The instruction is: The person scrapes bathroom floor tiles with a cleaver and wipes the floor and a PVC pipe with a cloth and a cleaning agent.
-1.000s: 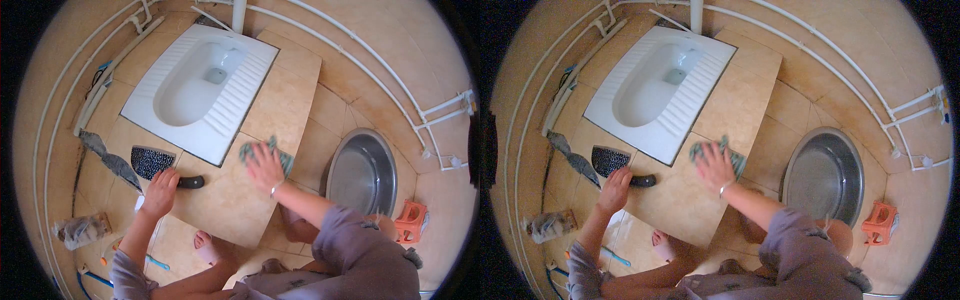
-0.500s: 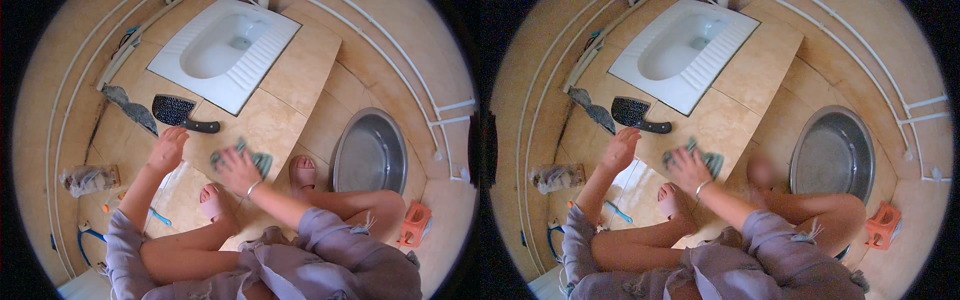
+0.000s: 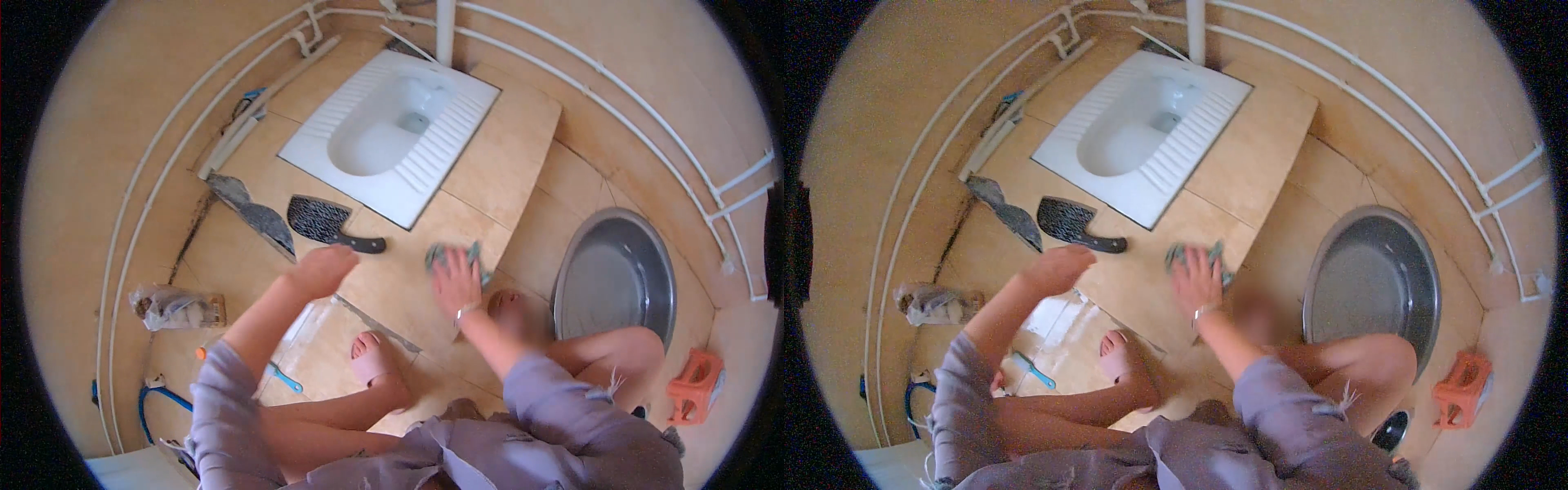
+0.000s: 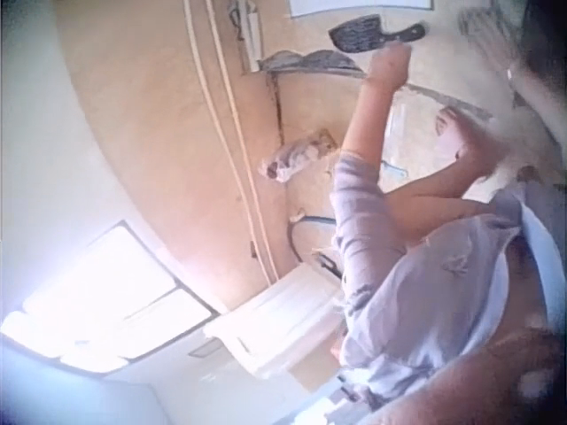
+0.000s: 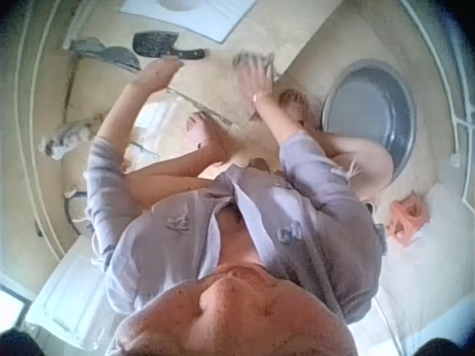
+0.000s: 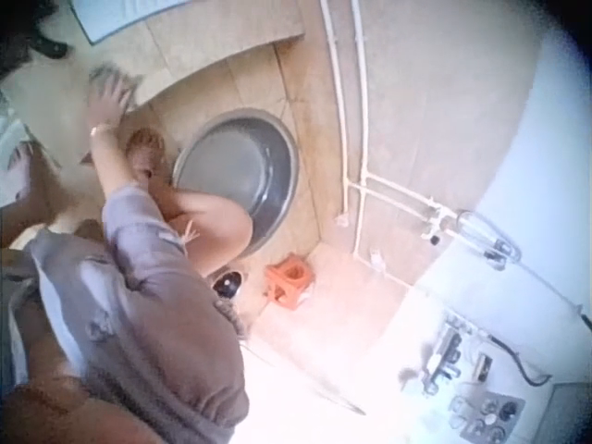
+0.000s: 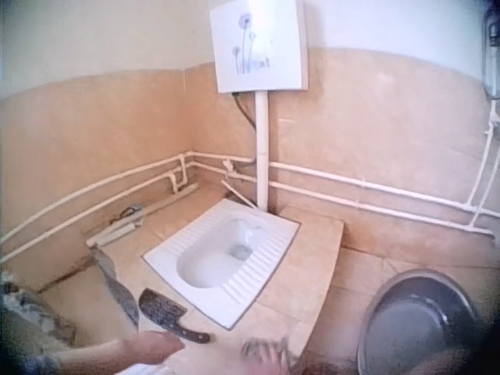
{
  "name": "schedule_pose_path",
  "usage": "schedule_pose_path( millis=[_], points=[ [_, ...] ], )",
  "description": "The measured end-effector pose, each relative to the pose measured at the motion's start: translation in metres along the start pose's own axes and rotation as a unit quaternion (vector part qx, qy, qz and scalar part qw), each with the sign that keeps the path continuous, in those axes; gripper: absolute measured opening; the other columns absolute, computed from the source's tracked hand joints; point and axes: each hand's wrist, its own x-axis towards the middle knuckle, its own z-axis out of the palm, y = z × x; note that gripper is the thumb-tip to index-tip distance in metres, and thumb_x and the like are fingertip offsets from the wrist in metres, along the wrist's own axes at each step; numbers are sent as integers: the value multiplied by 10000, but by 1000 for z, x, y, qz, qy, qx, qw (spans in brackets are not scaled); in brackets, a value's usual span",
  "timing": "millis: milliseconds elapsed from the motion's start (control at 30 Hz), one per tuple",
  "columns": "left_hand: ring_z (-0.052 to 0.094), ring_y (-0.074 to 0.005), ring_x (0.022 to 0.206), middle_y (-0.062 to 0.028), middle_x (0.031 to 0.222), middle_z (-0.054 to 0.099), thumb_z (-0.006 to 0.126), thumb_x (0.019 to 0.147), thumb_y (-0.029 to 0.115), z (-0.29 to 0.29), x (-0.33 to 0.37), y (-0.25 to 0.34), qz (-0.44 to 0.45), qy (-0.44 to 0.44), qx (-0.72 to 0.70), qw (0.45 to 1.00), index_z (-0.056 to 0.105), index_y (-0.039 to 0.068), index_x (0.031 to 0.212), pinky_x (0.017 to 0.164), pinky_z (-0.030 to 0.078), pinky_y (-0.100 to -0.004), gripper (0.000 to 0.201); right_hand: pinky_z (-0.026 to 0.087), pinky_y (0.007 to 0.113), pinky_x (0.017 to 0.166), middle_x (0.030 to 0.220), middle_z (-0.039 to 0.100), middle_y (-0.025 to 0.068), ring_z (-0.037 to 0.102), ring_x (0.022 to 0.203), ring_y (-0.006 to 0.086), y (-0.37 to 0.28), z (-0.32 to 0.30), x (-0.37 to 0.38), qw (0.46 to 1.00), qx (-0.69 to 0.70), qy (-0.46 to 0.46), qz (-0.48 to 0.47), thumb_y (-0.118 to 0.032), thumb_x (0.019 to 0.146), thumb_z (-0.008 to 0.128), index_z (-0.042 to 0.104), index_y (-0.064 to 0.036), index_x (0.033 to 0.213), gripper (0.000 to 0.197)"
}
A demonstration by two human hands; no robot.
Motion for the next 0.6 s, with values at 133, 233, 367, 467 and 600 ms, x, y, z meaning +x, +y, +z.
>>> schedule_pose_path(
  millis=[133, 233, 367, 467, 600],
  points=[
    [438, -299, 1029, -161, 1102, 455, 627, 696, 172, 35, 32, 14, -34, 60, 8, 998, 402, 49, 1167, 877, 351, -387, 537, 219, 483, 979, 1246, 409, 58, 313, 1196, 235, -22, -11, -35, 984, 87, -11, -154, -262, 777, 493, 563, -186, 1045, 288],
    [434, -270, 975, -130, 1039, 434, 651, 669, 227, 63, 53, 32, -69, 143, 102, 982, 454, 54, 1034, 815, 360, -388, 450, 226, 478, 978, 1239, 416, 44, 327, 1186, 230, -15, -15, -35, 978, 127, -1, -165, -255, 768, 510, 577, -192, 1025, 273],
    [458, -263, 907, -106, 939, 490, 627, 671, 242, 82, 69, 24, -130, 252, 62, 957, 472, 61, 948, 748, 370, -381, 366, 199, 501, 980, 1257, 400, 28, 312, 1200, 220, -3, -12, -28, 978, 104, -15, -178, -293, 774, 518, 559, -209, 1062, 304],
    [483, -267, 859, -103, 843, 521, 576, 705, 233, 88, 62, 22, -155, 220, 66, 961, 490, 53, 865, 740, 369, -388, 256, 116, 581, 969, 1305, 336, 70, 247, 1238, 255, -5, -25, -21, 981, 70, -61, -170, -358, 784, 507, 535, -264, 1095, 327],
    [479, -279, 879, -110, 861, 517, 542, 727, 210, 100, 58, 23, -123, 258, 80, 955, 495, 53, 846, 766, 368, -401, 202, 82, 599, 966, 1334, 243, 182, 156, 1235, 413, -5, -18, -35, 996, 74, -42, 29, -424, 761, 520, 533, -333, 1088, 340]
  ],
)
